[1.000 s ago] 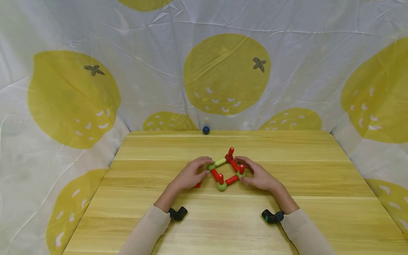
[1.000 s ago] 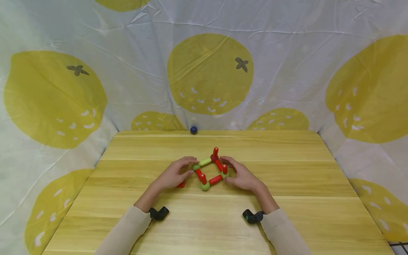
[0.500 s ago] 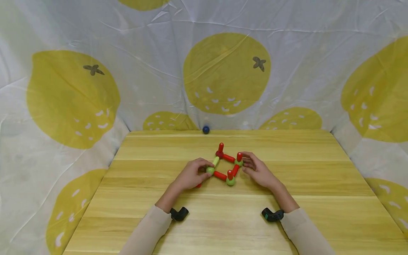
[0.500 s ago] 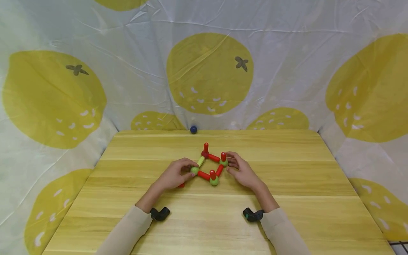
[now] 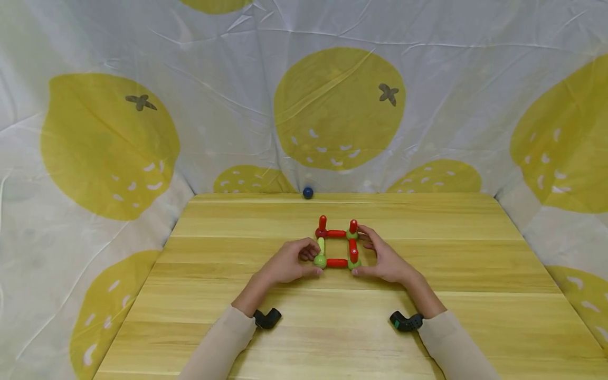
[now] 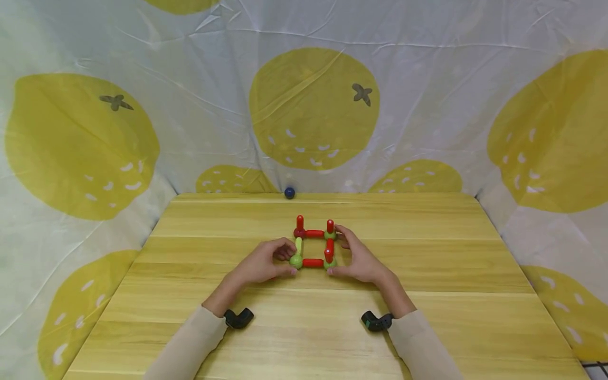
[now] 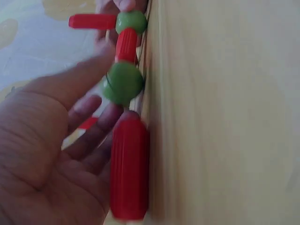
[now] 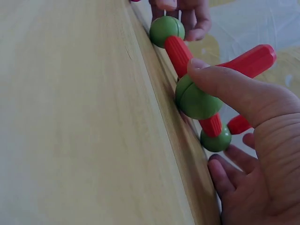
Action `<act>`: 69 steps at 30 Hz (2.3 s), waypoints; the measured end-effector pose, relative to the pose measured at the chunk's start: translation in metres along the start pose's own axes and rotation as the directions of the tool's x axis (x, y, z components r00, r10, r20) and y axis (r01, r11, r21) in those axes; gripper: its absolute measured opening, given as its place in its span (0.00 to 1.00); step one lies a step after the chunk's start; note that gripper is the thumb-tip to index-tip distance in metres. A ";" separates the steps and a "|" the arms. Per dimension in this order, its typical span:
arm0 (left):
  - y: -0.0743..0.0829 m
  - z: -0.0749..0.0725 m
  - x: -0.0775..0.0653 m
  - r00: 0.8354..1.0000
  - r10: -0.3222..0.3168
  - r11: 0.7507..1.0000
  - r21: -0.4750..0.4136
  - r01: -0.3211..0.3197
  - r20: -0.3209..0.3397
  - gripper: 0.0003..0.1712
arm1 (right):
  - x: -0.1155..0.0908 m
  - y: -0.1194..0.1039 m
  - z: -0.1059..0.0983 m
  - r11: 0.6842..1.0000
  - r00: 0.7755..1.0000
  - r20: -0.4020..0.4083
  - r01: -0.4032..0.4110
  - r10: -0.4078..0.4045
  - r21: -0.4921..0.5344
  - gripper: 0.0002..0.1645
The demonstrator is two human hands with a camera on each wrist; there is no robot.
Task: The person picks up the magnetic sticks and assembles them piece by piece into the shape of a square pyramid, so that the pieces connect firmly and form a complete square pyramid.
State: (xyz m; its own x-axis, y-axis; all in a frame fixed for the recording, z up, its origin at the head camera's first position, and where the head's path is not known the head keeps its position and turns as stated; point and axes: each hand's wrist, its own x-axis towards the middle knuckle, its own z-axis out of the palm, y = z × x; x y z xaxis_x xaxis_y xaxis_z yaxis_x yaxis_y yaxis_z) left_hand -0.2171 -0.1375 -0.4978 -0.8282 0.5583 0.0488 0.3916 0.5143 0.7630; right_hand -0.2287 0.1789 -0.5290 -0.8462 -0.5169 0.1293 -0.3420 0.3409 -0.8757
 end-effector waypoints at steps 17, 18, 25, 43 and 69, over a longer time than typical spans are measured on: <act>-0.025 -0.049 -0.029 0.976 -0.079 0.995 0.071 0.066 0.201 0.15 | -0.002 -0.002 0.003 0.999 0.999 -0.017 -0.037 0.038 0.016 0.67; -0.025 -0.048 -0.028 0.979 -0.073 0.996 0.066 0.062 0.193 0.13 | -0.002 -0.001 0.003 0.999 0.999 -0.016 -0.038 0.039 0.016 0.66; -0.015 -0.036 -0.018 0.998 -0.001 0.993 -0.116 0.009 0.070 0.12 | -0.001 -0.001 0.002 0.999 0.999 -0.019 -0.031 0.031 0.016 0.66; -0.002 -0.007 0.003 0.994 0.102 0.979 -0.178 -0.096 0.027 0.20 | 0.000 0.002 0.001 0.999 0.999 -0.010 -0.037 0.037 -0.001 0.67; -0.015 -0.028 0.010 0.996 0.022 0.987 -0.158 -0.008 0.086 0.61 | 0.003 -0.009 -0.014 0.998 1.000 0.014 0.009 -0.008 -0.057 0.58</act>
State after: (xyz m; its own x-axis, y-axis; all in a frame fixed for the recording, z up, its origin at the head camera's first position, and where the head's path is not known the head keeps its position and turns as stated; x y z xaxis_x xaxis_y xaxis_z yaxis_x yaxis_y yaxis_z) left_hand -0.2424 -0.1578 -0.4904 -0.7820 0.6232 0.0095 0.3295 0.4004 0.8550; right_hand -0.2337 0.1855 -0.5137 -0.8376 -0.5307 0.1294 -0.3719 0.3804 -0.8468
